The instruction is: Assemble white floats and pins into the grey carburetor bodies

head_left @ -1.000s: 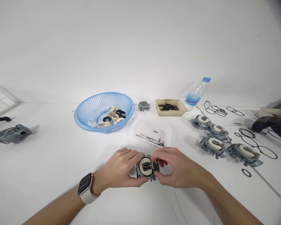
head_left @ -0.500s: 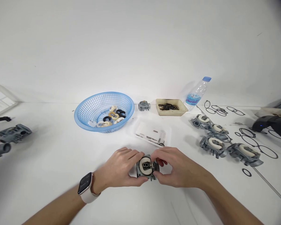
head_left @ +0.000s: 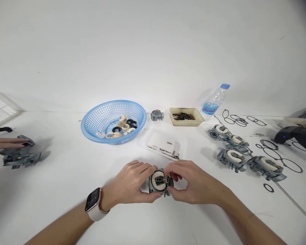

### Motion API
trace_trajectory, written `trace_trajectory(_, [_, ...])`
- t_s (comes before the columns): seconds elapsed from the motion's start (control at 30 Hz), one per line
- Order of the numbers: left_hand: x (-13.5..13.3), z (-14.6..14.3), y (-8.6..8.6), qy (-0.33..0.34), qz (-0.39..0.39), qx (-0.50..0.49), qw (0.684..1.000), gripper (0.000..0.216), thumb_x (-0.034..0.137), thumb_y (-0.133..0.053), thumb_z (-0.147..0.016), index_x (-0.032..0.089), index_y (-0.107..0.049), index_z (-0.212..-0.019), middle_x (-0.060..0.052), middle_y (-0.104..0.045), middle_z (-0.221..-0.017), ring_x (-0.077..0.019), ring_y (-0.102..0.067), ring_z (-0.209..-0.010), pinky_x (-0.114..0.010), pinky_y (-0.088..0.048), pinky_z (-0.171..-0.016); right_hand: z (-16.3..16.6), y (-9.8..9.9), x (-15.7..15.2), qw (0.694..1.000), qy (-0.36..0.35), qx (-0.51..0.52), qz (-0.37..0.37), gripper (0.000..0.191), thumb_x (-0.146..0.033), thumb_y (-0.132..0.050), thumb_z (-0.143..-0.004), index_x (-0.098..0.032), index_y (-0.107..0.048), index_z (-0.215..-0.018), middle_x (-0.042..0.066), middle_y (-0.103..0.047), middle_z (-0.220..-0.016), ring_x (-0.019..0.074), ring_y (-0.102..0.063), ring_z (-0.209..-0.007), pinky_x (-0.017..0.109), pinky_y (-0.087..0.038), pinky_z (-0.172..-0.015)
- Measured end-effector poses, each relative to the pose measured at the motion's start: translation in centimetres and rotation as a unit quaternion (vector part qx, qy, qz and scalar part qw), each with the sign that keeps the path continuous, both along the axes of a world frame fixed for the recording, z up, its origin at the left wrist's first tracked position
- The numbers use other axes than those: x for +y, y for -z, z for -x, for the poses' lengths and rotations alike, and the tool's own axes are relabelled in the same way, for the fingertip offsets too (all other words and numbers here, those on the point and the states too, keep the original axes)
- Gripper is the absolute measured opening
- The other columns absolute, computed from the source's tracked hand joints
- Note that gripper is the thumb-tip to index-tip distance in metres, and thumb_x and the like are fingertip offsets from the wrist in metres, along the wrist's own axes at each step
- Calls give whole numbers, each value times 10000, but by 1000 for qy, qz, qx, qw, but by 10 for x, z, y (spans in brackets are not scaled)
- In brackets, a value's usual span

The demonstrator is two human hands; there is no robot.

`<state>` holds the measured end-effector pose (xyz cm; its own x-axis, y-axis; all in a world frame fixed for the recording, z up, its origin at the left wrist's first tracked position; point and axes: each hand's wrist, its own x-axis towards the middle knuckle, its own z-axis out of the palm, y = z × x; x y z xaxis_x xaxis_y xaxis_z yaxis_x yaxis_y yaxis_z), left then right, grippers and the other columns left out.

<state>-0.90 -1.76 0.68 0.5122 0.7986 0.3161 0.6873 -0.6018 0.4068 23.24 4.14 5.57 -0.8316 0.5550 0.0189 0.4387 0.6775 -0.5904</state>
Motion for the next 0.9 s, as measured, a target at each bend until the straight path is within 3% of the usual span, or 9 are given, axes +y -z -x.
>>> trace_trajectory(0.4, [0, -2, 0, -1, -17, -11, 1000, 437, 495, -672, -865, 201, -598, -1179, -76, -740, -974, -263, -712, -834, -387, -533, -746, 1, 3, 3, 999, 18, 12, -25, 140, -180, -647, -800, -227, -611, -927, -54, -534, -745, 130, -521, -669, 269, -425, -686])
trace_trajectory(0.47, [0, -4, 1, -3, -22, -13, 1000, 444, 490, -669, -861, 210, -592, -1196, -80, -739, -990, -268, -709, -839, -393, -536, -752, 2, 5, 2, 999, 20, 33, -37, 228, -192, -689, -761, -230, -620, -975, -36, -589, -845, 149, -566, -757, 277, -449, -725])
trace_trajectory(0.57, [1, -4, 4, -5, -40, -7, 999, 491, 527, -668, -826, 207, -609, -1194, -82, -732, -948, -275, -702, -803, -411, -546, -722, 7, 13, -1, 994, 5, 83, -69, 525, -271, -800, -662, -241, -620, -1154, 18, -629, -1082, 215, -601, -979, 325, -476, -861])
trace_trajectory(0.63, [3, 2, 3, -14, -74, -5, 997, 551, 614, -652, -786, 193, -645, -1141, -97, -726, -903, -291, -694, -761, -432, -552, -683, 10, 19, -2, 993, -16, 89, -79, 568, -317, -818, -654, -239, -624, -1182, 24, -643, -1065, 220, -614, -960, 323, -484, -853])
trace_trajectory(0.7, [7, 13, -4, -33, -115, -16, 993, 572, 644, -593, -822, 183, -659, -1154, -130, -735, -959, -307, -704, -806, -446, -567, -694, 12, 23, -3, 993, -23, 70, -91, 490, -341, -797, -685, -232, -646, -1139, 11, -656, -991, 201, -630, -874, 294, -484, -777])
trace_trajectory(0.77, [11, 30, -16, -65, -148, -45, 986, 488, 556, -518, -927, 193, -637, -1230, -144, -736, -1078, -291, -714, -887, -430, -584, -751, 14, 24, -3, 992, -20, 51, -110, 479, -374, -788, -690, -230, -659, -1128, 10, -662, -981, 191, -639, -845, 271, -470, -729])
trace_trajectory(0.9, [9, 74, -45, -194, -189, -114, 956, 328, 444, -475, -1006, 227, -642, -1187, -96, -744, -1044, -242, -706, -842, -383, -585, -780, 15, 19, -5, 985, -23, 9, -169, 437, -444, -752, -672, -218, -665, -1036, 4, -655, -893, 178, -622, -735, 251, -426, -617])
